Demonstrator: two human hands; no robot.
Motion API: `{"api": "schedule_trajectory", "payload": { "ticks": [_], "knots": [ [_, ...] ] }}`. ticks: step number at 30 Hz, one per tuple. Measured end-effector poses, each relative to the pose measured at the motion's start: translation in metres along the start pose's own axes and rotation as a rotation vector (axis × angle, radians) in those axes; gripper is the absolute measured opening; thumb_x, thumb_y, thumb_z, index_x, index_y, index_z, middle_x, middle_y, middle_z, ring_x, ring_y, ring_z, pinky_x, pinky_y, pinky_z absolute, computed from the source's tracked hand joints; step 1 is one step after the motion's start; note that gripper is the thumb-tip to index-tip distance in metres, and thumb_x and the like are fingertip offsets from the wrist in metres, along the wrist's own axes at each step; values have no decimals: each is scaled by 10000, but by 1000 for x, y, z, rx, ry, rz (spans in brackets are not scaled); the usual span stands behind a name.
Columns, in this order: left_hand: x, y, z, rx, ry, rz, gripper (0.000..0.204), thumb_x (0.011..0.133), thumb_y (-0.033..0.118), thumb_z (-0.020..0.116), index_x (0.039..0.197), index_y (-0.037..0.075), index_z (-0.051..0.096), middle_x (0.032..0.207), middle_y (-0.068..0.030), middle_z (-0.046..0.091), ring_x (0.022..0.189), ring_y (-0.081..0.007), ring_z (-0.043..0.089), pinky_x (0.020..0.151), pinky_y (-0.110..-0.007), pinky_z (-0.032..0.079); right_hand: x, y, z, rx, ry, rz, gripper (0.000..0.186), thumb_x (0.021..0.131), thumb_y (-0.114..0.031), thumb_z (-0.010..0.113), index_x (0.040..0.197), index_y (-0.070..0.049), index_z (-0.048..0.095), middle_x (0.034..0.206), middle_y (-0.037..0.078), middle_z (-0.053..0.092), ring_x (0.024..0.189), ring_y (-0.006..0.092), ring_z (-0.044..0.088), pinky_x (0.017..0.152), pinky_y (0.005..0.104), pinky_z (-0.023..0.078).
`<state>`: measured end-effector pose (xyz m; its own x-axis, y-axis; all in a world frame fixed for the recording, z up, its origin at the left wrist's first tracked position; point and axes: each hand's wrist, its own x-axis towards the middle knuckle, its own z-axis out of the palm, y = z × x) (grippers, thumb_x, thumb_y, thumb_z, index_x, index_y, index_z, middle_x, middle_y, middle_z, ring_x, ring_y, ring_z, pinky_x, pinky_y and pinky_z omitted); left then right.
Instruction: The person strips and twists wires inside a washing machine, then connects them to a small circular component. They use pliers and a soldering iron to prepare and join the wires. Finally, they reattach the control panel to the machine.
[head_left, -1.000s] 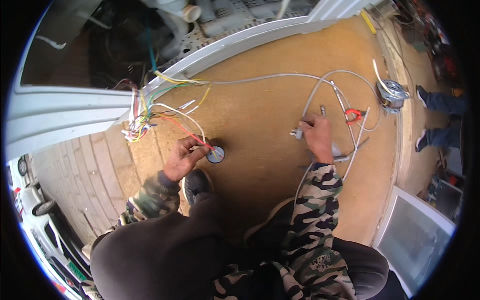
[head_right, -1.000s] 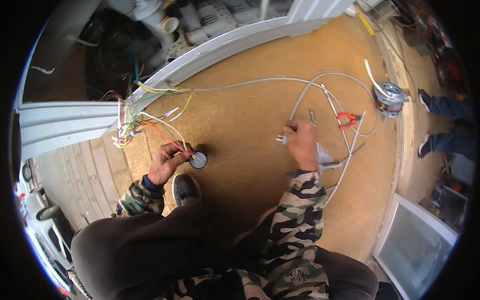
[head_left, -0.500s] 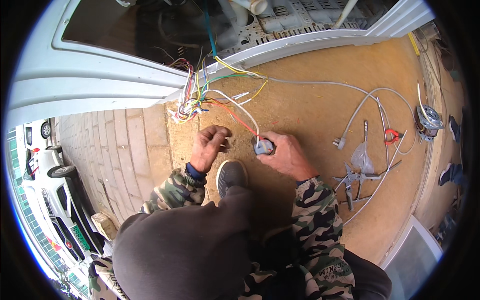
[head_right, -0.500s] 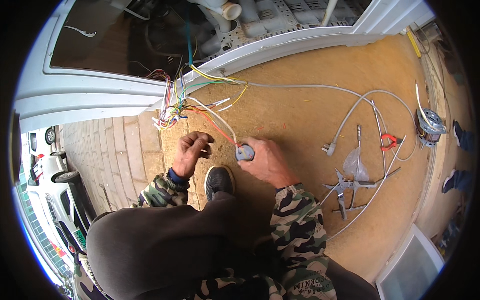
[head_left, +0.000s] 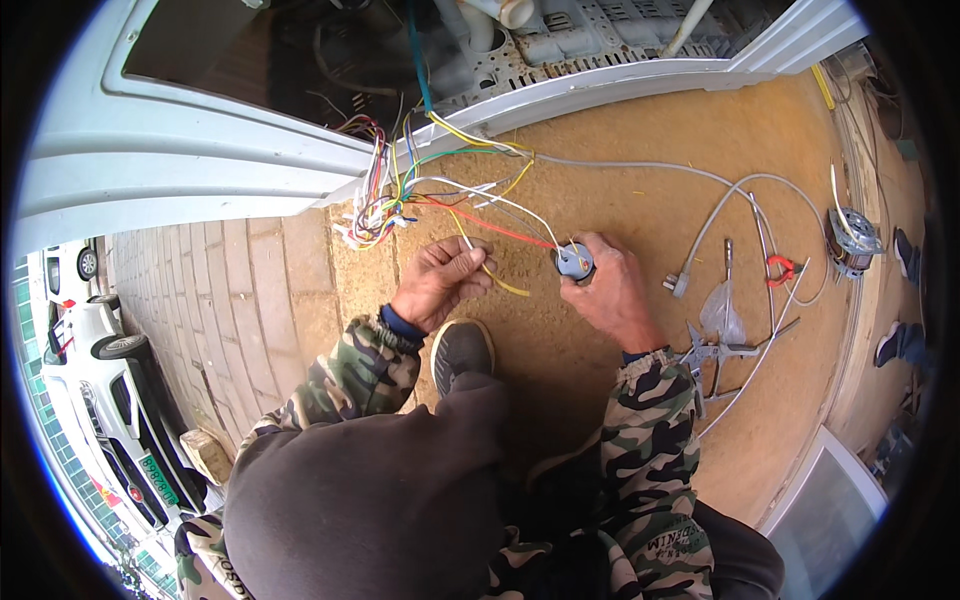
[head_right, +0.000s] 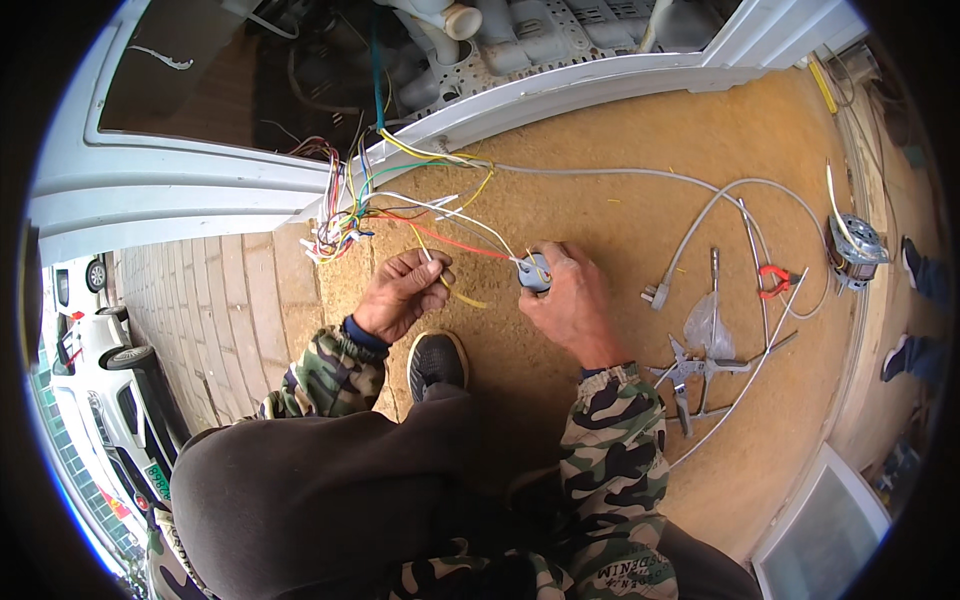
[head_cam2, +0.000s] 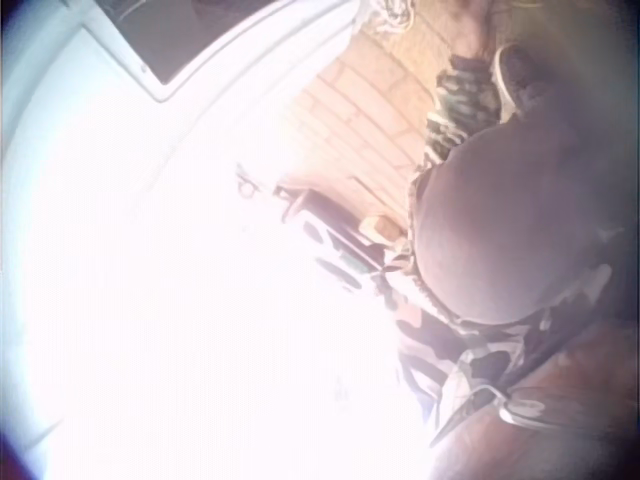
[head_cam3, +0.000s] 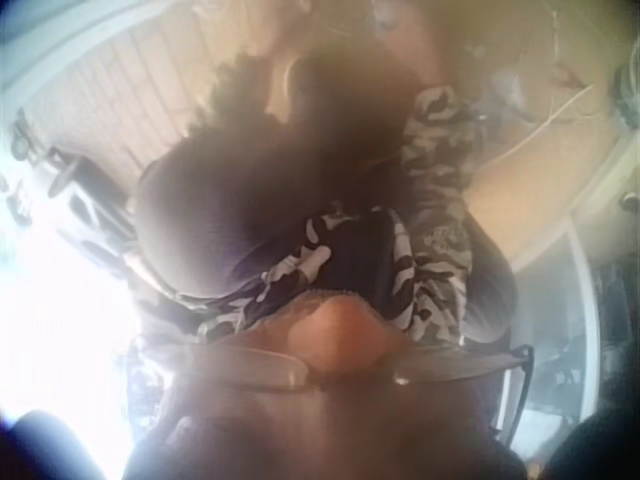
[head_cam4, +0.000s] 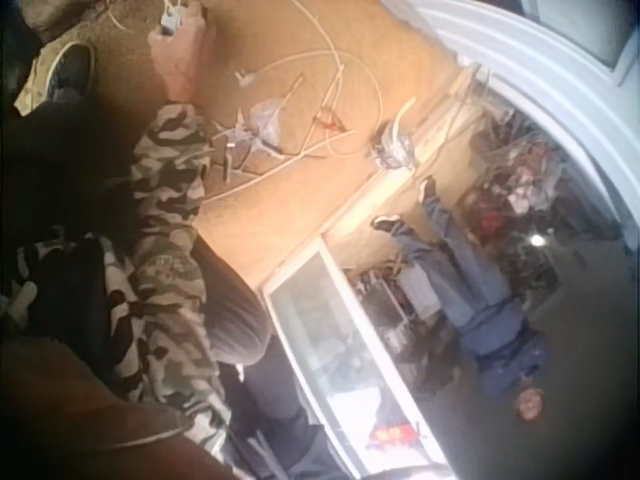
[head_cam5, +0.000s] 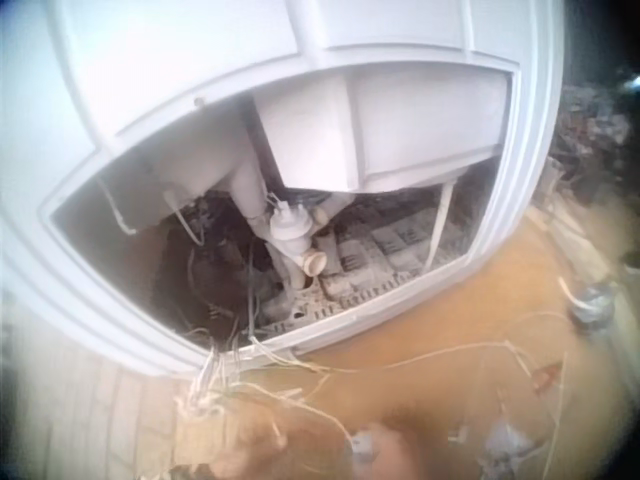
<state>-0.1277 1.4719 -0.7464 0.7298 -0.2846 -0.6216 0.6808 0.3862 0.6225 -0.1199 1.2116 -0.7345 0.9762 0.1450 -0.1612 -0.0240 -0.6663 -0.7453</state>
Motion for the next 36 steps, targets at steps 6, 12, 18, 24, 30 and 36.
{"api": "schedule_trajectory", "payload": {
  "ticks": [6,12,18,24,30,36],
  "knots": [
    [-38,1,38,337,238,437,399,931,42,661,1251,3,425,867,-130,679,623,-168,651,593,-252,532,0,-3,0,71,25,43,435,736,-125,745,1146,-20,647,1018,213,679,961,376,669,824,411,533],
    [-40,27,51,980,-11,677,245,895,37,693,1124,-32,641,958,-128,707,799,-179,704,739,-278,557,-4,0,-3,176,133,-17,386,766,-102,735,1133,-13,656,1061,193,667,972,370,653,834,420,530],
    [-50,58,61,1406,12,756,254,791,68,786,1025,27,698,866,-122,684,681,-217,676,672,-325,534,6,0,15,312,246,-129,304,726,-59,770,1012,-24,674,968,153,660,897,353,644,783,413,528],
    [-31,74,83,1559,-210,892,193,781,65,757,962,37,696,954,-130,650,899,-298,642,765,-388,522,-5,1,0,-3,258,-213,196,705,-72,793,854,-58,666,785,107,545,739,305,580,642,428,497],
    [-24,61,83,1364,-232,956,178,829,3,664,1006,-4,679,952,-150,654,870,-323,648,769,-382,533,0,-8,20,-227,482,-376,187,702,-64,783,853,-63,673,790,73,506,746,267,574,621,388,499],
    [-23,52,84,1413,-412,779,196,845,4,644,1038,-9,678,935,-168,670,812,-340,663,707,-387,541,0,-4,27,-181,530,-313,254,685,7,779,914,-37,679,828,86,559,774,284,601,646,401,504]
  ]
}}
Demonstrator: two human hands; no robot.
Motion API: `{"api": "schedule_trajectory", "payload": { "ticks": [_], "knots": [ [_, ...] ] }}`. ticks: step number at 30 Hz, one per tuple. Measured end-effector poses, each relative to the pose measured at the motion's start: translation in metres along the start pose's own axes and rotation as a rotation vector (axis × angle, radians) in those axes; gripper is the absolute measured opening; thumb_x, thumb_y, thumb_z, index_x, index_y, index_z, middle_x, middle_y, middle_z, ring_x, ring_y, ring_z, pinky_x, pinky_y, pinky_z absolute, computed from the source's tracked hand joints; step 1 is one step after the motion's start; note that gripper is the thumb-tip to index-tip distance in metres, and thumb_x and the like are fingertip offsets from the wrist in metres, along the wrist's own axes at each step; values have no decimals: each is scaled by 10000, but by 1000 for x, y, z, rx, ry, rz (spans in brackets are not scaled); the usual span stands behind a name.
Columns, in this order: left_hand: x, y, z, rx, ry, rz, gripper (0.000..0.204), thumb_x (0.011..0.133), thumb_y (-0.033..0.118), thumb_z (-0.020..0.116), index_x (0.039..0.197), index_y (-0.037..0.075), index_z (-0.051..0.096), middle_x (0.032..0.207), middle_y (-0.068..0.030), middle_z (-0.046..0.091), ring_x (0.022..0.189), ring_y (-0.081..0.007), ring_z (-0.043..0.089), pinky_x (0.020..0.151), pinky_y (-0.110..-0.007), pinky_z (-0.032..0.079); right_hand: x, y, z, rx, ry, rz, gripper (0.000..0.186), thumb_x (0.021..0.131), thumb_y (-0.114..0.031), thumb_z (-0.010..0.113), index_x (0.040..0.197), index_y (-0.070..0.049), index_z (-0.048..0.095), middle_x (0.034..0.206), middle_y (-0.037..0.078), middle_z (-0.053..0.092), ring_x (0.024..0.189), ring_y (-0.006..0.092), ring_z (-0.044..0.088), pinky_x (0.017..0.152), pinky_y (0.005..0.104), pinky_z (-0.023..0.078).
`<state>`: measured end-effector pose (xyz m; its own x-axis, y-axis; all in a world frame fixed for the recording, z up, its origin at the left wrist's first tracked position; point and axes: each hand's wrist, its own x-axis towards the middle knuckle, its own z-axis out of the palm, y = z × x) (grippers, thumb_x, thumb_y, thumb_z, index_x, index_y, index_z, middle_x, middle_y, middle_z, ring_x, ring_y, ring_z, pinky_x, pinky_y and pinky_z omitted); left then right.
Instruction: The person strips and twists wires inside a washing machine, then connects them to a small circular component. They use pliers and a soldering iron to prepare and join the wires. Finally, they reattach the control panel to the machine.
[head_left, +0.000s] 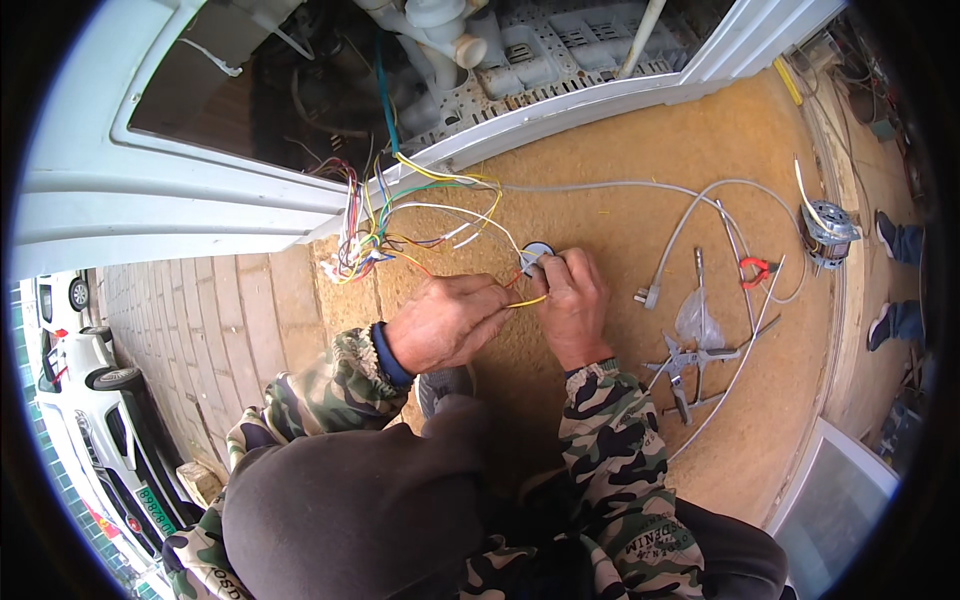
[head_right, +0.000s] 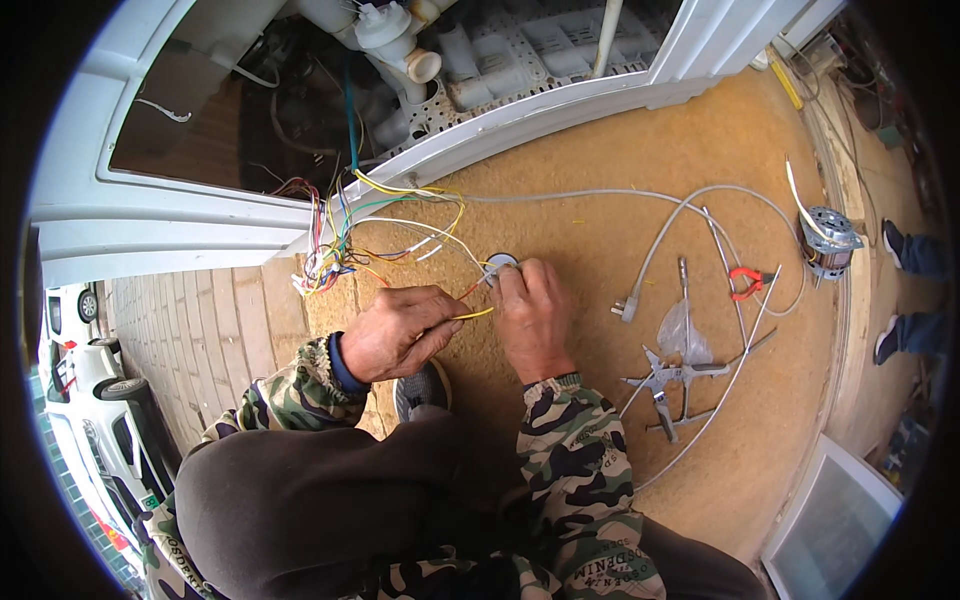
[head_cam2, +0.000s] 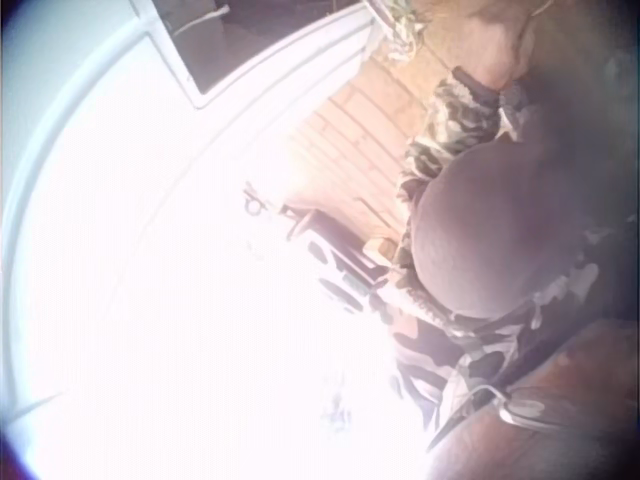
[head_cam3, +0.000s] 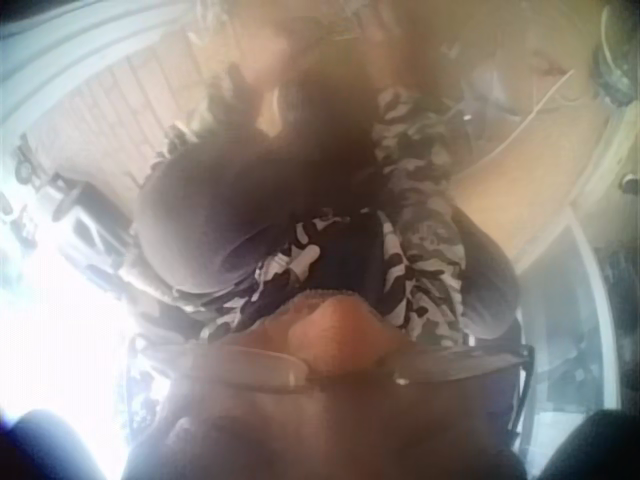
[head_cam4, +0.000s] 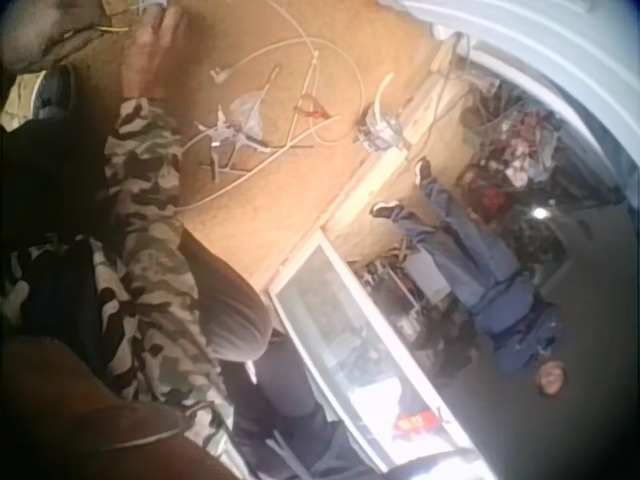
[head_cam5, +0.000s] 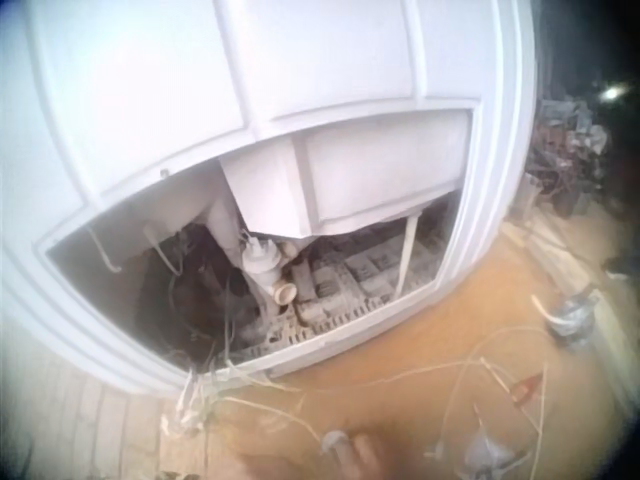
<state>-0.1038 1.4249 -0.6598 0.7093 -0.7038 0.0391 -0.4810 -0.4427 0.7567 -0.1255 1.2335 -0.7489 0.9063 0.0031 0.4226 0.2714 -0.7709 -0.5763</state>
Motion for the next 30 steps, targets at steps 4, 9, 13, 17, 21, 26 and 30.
{"api": "schedule_trajectory", "payload": {
  "ticks": [4,9,13,17,21,26,30],
  "knots": [
    [1,6,4,271,55,-105,143,844,56,665,976,4,679,943,-155,672,813,-343,665,721,-398,552,4,-2,1,24,39,12,235,701,7,775,911,-35,679,853,89,580,789,290,612,658,397,509],
    [3,14,14,435,3,-55,152,820,66,672,964,19,682,1002,-143,677,905,-321,660,776,-395,550,6,-1,1,8,62,58,233,700,2,776,908,-37,678,855,94,583,793,297,615,662,401,508],
    [6,20,12,490,138,-22,200,818,45,664,1015,17,684,1114,-169,661,990,-327,642,818,-394,543,4,0,3,-23,-5,57,240,692,24,755,902,-49,666,855,97,584,794,303,615,659,403,506],
    [18,3,14,166,239,-76,213,905,8,595,1107,-3,659,1114,-178,655,892,-305,660,783,-362,542,0,7,3,96,-8,113,195,705,38,702,870,-40,635,827,112,577,770,307,614,652,412,509],
    [30,-16,13,-413,185,-357,196,985,88,575,1122,-24,657,952,-69,684,725,-102,594,658,-253,482,1,2,-1,510,-59,559,115,769,39,662,869,-5,626,821,115,636,727,232,653,664,361,524],
    [40,-25,10,-687,262,-432,231,975,169,637,1097,-23,677,903,-6,684,694,-46,501,628,-226,452,13,2,-23,707,-146,476,88,854,-23,665,929,21,652,840,90,683,721,129,639,671,281,510],
    [45,-12,10,-862,312,-438,191,918,119,713,1036,-30,698,886,-12,678,791,-64,574,700,-238,496,31,-9,-46,800,-183,468,91,875,-46,670,938,19,665,836,87,680,738,129,630,664,272,503]
  ]
}}
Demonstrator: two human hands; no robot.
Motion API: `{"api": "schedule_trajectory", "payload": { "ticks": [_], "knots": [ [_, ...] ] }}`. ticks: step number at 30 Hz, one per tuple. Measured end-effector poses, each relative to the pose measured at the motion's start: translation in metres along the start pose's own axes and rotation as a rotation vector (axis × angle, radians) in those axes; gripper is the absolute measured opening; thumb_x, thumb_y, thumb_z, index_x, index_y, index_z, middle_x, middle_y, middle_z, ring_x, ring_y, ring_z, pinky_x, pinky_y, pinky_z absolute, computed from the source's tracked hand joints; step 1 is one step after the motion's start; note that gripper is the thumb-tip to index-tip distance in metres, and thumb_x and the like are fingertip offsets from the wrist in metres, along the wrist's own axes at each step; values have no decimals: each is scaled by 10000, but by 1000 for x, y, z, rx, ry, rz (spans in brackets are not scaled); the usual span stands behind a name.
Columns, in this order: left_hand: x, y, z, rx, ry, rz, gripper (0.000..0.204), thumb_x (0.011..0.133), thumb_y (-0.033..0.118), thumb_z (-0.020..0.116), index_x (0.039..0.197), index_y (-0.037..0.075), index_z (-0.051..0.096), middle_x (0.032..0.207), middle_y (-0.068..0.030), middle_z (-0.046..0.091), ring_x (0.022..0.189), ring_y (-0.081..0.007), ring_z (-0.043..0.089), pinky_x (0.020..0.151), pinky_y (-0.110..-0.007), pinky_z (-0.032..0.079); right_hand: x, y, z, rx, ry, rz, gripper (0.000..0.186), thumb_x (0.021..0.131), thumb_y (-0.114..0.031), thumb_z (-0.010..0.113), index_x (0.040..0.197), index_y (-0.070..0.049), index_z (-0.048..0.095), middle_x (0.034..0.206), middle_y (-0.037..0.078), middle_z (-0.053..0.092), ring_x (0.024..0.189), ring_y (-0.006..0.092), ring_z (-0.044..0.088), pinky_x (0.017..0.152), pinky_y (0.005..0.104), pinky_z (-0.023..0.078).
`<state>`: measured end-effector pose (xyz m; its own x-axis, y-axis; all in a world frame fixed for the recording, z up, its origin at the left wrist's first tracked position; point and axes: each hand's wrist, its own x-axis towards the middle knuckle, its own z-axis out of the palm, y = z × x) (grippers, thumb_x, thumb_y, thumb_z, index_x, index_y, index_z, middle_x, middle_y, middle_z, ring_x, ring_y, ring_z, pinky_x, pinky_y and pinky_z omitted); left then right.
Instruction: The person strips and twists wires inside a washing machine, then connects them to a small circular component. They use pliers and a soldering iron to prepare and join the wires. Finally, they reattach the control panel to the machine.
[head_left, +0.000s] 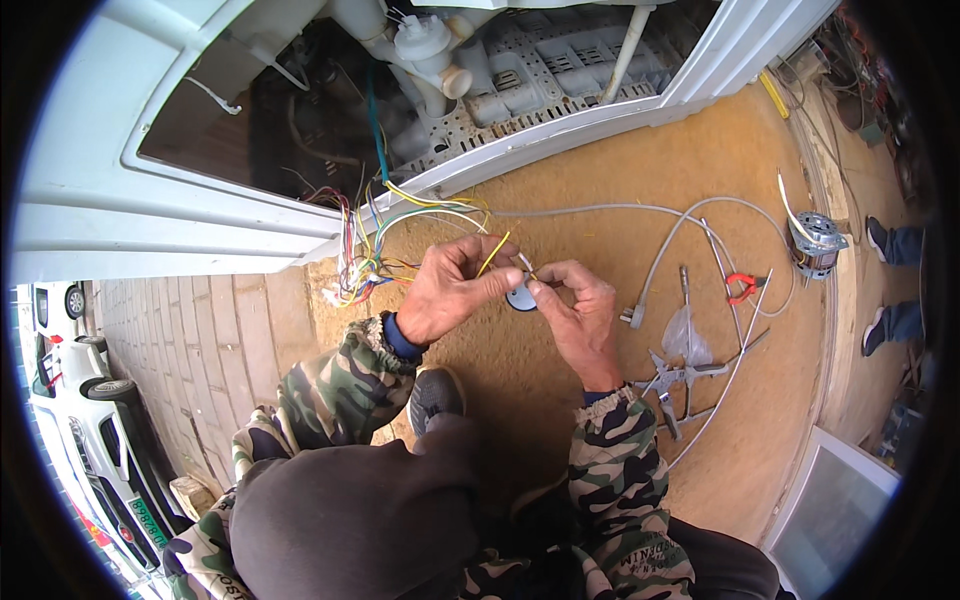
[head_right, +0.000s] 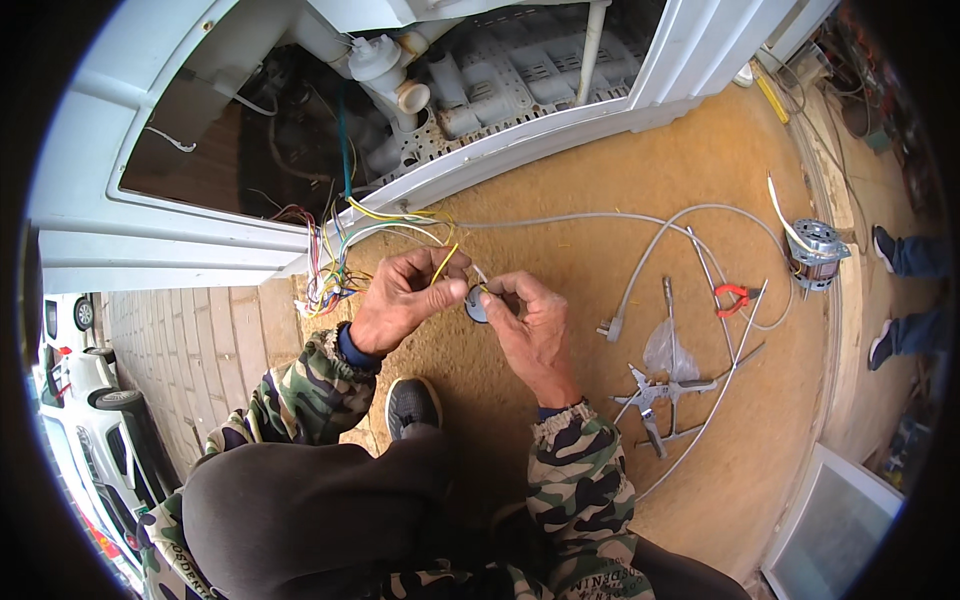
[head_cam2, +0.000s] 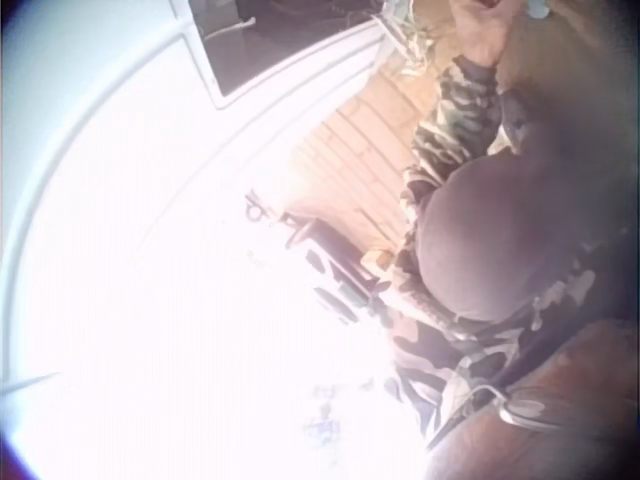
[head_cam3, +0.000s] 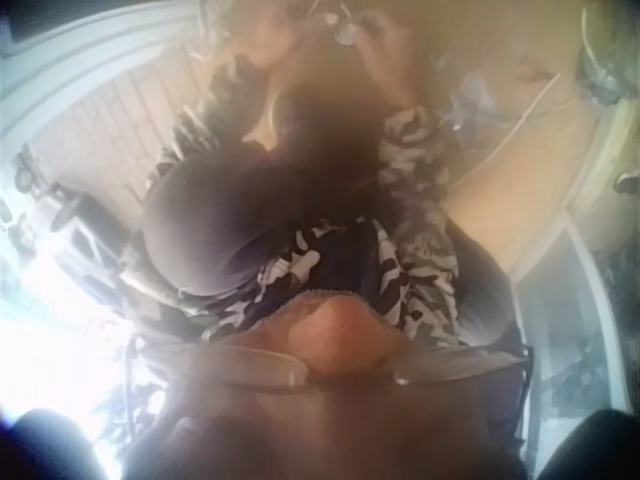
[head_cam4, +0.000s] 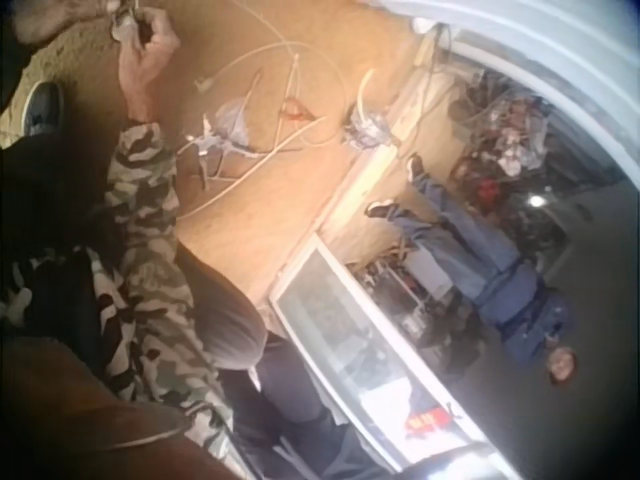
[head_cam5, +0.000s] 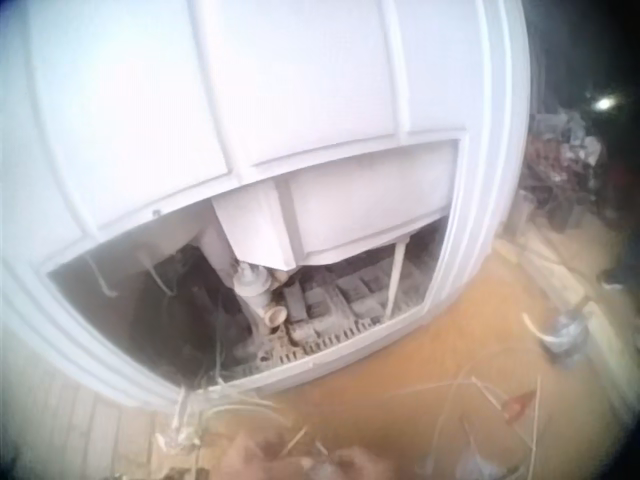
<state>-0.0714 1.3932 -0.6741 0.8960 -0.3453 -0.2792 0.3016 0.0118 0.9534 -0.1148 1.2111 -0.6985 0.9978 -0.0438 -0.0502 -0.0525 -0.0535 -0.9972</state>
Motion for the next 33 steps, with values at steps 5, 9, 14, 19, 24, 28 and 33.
{"api": "schedule_trajectory", "payload": {
  "ticks": [5,9,14,19,24,28,33],
  "knots": [
    [-3,2,3,65,-46,73,134,874,65,751,968,-25,721,853,-14,671,778,-67,602,679,-240,520,-1,-8,8,-93,4,-130,87,888,-60,670,941,8,662,813,78,656,750,126,623,646,279,492],
    [-5,-6,-3,-46,14,116,120,889,86,738,944,-20,725,819,-13,658,720,-59,571,622,-231,479,0,-17,11,-92,-35,-125,79,889,-59,672,930,7,654,786,65,634,754,113,609,635,274,479],
    [-10,1,-2,-233,4,46,181,955,165,669,975,-11,704,779,-15,635,617,-45,465,546,-213,365,0,-16,8,26,-37,-84,77,902,-58,666,925,14,648,786,50,639,727,96,590,639,257,475],
    [-15,20,-4,-247,21,55,304,1023,265,543,1052,-9,671,726,-10,596,589,-58,422,531,-213,329,1,-20,7,354,82,49,80,908,-62,681,933,14,676,803,-14,639,702,38,547,621,206,443],
    [-21,15,-4,-20,-44,134,225,991,126,603,1136,-36,660,826,-55,677,671,-83,551,625,-228,472,1,-26,6,310,78,99,94,902,-64,692,937,23,684,780,-10,644,694,38,563,620,201,457],
    [-22,20,0,-157,-50,57,146,958,85,645,1021,-38,694,868,-65,683,714,-92,594,659,-246,506,-1,-28,8,315,65,100,107,898,-69,699,944,28,691,779,5,661,688,43,582,617,208,476],
    [-21,21,-8,-26,-107,62,149,941,97,674,991,-41,696,863,-60,672,699,-84,576,628,-227,480,-3,-31,9,285,14,97,123,897,-72,705,955,37,699,794,25,679,699,53,601,621,213,491]
  ]
}}
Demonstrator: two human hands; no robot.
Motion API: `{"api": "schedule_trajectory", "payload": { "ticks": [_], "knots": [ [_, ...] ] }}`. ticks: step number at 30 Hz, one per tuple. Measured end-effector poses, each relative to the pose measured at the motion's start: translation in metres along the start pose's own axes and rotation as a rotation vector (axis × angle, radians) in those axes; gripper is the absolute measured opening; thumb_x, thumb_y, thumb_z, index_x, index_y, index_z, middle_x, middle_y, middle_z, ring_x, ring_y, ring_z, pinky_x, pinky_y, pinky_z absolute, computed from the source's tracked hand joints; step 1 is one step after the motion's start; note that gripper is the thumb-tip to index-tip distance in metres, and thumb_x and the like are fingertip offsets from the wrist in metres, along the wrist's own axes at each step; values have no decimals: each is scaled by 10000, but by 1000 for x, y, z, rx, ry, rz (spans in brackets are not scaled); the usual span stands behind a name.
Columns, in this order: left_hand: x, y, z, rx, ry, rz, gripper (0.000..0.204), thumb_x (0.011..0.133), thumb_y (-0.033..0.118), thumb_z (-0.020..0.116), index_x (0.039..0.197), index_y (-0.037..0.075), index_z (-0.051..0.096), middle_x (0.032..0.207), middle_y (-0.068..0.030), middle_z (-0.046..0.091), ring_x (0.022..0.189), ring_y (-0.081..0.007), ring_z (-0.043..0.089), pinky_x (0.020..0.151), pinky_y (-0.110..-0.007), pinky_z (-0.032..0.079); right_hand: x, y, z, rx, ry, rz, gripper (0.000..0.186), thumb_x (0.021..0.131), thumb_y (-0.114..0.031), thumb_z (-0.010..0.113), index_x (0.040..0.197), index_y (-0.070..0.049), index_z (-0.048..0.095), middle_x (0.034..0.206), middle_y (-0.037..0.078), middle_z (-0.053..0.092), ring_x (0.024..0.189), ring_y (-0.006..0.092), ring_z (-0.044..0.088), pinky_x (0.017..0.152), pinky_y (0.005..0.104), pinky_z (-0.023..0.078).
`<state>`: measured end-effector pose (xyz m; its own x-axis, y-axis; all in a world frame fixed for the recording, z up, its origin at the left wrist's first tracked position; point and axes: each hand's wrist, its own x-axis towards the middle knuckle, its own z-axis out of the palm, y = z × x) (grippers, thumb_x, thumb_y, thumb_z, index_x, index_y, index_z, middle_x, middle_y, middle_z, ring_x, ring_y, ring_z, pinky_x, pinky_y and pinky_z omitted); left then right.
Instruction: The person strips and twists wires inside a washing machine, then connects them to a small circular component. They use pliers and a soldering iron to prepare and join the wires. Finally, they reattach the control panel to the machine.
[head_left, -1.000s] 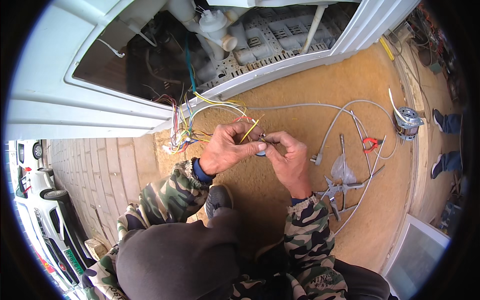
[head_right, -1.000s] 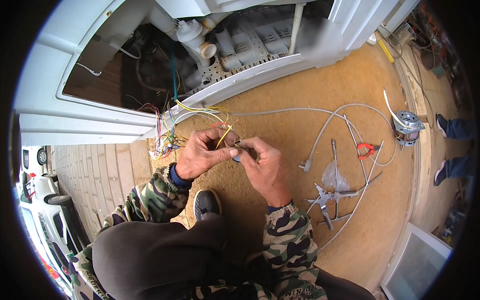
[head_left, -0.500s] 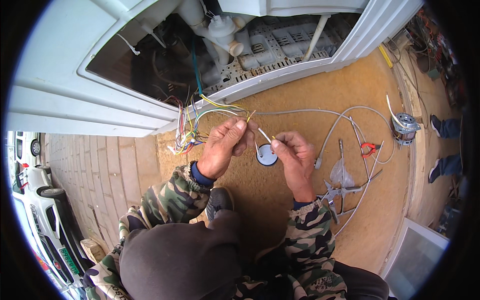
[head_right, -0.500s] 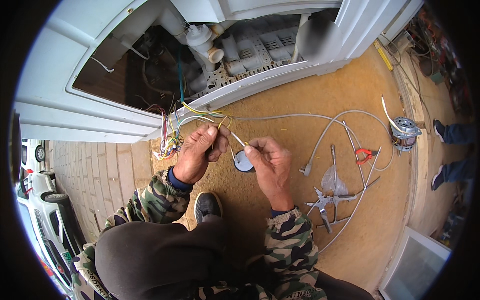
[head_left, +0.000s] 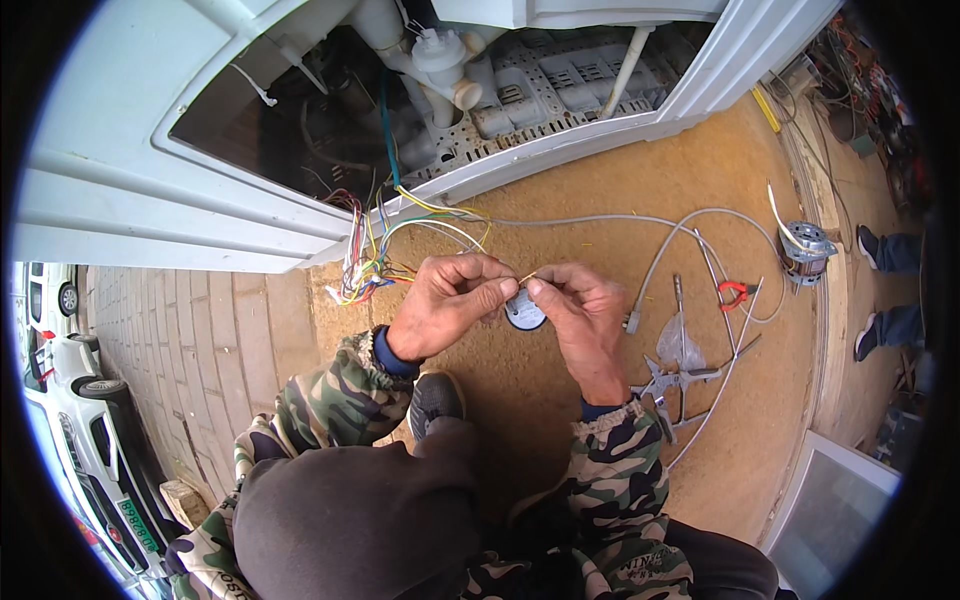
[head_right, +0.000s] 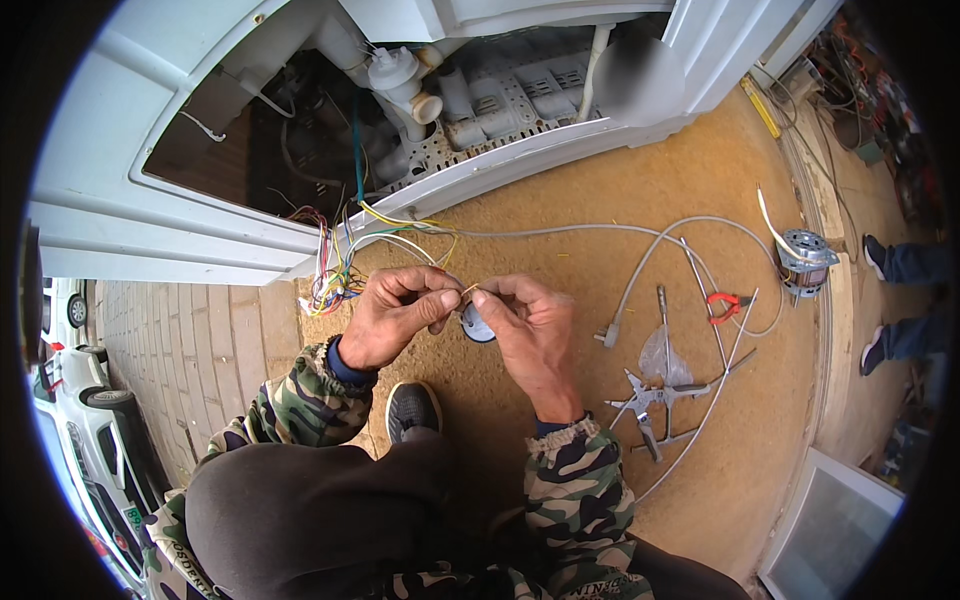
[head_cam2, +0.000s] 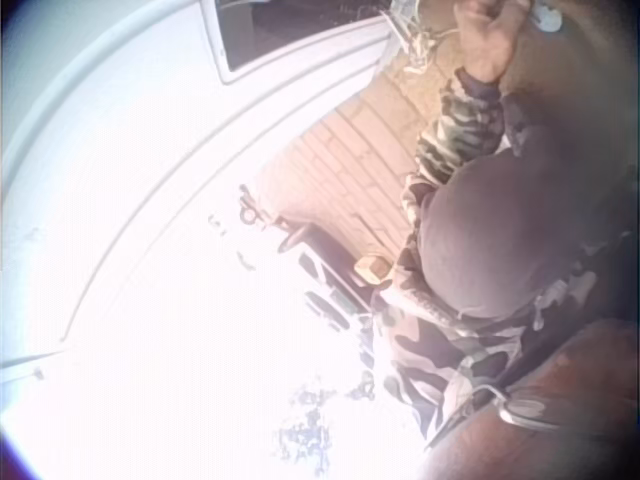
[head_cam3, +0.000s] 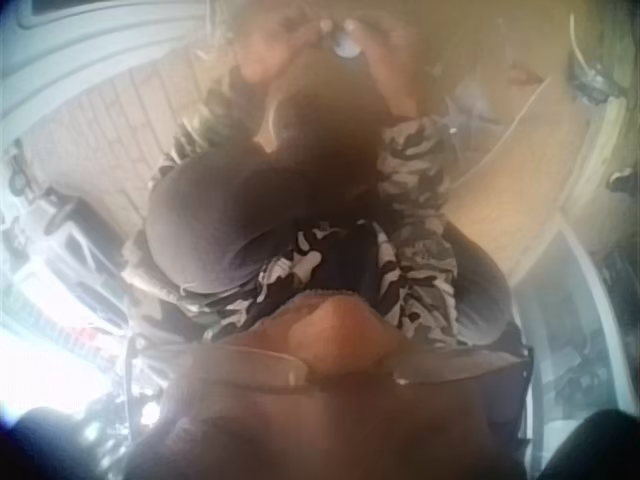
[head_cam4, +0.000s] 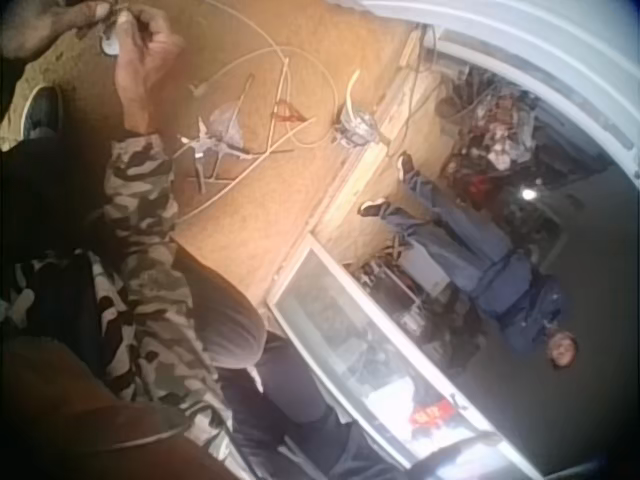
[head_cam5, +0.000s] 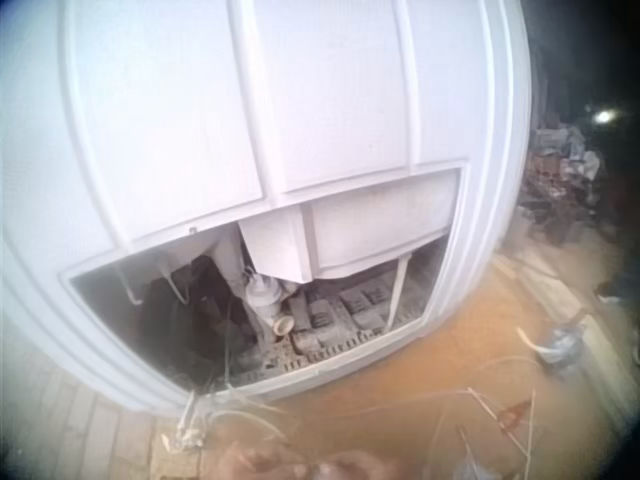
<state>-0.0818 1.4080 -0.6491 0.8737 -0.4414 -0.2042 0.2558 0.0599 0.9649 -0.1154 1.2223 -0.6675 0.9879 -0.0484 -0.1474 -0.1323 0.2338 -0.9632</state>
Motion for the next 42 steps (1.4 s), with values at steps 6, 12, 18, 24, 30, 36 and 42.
{"api": "schedule_trajectory", "payload": {
  "ticks": [6,12,18,24,30,36,42],
  "knots": [
    [0,-3,-4,51,8,-37,165,912,92,712,1000,-45,694,846,-49,672,672,-78,561,598,-220,461,-1,-6,0,-46,-52,22,125,894,-78,710,942,37,705,793,23,683,711,60,612,632,217,498],
    [1,-7,-2,-52,15,-18,157,900,84,728,1011,-22,695,817,-3,680,669,-27,554,572,-186,445,-1,-3,-2,-44,-90,29,126,888,-79,717,939,36,705,789,19,683,719,61,613,638,221,500],
    [2,-8,-2,-71,4,-4,148,901,77,724,1008,-19,692,827,-9,683,688,-37,579,587,-193,472,-1,1,-3,-5,-115,41,140,888,-83,718,945,44,700,795,25,684,728,65,613,645,226,503],
    [2,-8,-7,-27,-14,-35,117,902,51,710,984,-31,691,858,-48,672,704,-92,608,629,-223,502,0,-2,-7,-68,-175,39,173,907,-115,703,962,48,688,829,38,684,780,78,621,684,237,506],
    [2,-4,-3,82,-4,16,68,886,34,709,940,-9,701,830,-27,674,699,-89,624,618,-232,514,1,-6,-6,-135,-181,26,207,929,-163,662,886,39,652,781,20,641,739,78,574,652,254,468],
    [-1,5,3,957,-6,802,192,767,-2,772,945,13,700,819,-99,659,695,-245,653,612,-310,529,3,10,-4,171,-180,187,180,910,-137,595,810,12,612,719,-12,576,674,66,498,598,248,401],
    [0,23,-7,494,-134,62,119,883,35,708,995,-2,700,844,-17,641,694,-79,574,584,-253,462,1,0,-8,-14,-229,86,174,921,-148,619,842,7,625,718,-6,566,695,77,507,638,252,416]
  ]
}}
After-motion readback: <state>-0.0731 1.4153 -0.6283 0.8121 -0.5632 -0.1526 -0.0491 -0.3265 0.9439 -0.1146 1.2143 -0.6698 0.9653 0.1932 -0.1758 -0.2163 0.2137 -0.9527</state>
